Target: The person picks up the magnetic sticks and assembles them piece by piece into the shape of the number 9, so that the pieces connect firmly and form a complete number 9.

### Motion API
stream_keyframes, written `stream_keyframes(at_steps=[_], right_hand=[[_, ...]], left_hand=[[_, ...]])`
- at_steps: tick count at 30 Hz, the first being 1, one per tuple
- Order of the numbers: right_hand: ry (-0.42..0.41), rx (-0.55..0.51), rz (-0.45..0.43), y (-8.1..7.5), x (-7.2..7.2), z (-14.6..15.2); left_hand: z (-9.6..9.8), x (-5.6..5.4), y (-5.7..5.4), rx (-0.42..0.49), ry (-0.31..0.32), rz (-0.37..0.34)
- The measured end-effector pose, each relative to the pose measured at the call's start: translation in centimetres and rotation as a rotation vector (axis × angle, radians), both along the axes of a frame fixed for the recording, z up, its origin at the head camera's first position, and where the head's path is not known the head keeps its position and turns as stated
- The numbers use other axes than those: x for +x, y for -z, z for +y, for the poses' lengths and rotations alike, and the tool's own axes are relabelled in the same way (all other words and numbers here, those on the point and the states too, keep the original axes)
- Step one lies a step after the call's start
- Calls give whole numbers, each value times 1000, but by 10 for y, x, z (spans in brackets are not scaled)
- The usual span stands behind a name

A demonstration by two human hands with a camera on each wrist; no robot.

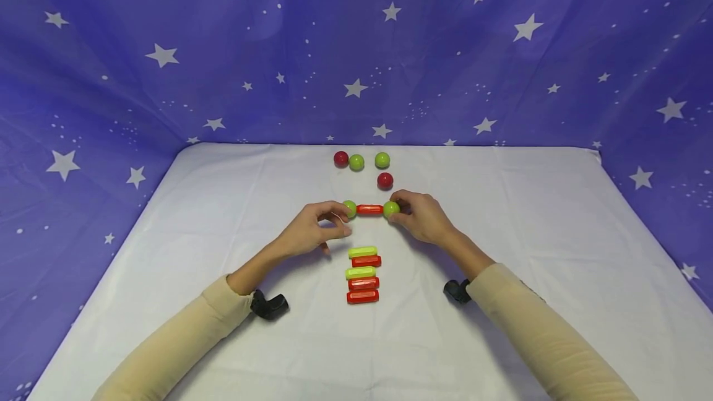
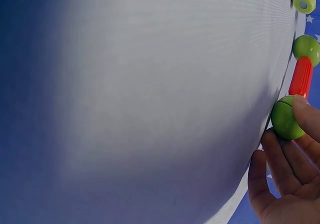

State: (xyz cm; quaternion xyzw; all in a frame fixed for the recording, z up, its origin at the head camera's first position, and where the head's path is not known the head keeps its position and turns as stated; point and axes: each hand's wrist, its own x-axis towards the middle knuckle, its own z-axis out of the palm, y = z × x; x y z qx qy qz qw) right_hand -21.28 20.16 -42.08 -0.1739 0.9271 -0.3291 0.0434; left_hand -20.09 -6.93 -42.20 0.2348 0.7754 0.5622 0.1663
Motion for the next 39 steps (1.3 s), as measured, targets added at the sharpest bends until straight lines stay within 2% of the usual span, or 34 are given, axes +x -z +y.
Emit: stream_keyframes(at_steps=[3, 7, 13, 22, 25, 33, 39], right_hand=[[6, 8, -3, 0, 0, 0], [11, 16, -7, 0, 0, 0], [7, 6, -7, 0, 0, 0], [8, 6, -8, -1, 0, -1], [10, 7, -10, -1, 0, -1], [6, 11, -7, -2, 1, -2], [7, 14, -4, -1, 1, -2]], left_hand=[[2, 9, 2, -25, 47, -28], [5, 14, 6, -39, 75, -66], [9, 15, 11, -79, 117, -86], [5, 15, 14, -87, 136, -73], [-2, 12, 13, -85, 125, -65], [-33, 2, 7, -126, 26, -42], [-35, 2, 7, -184, 34, -39]])
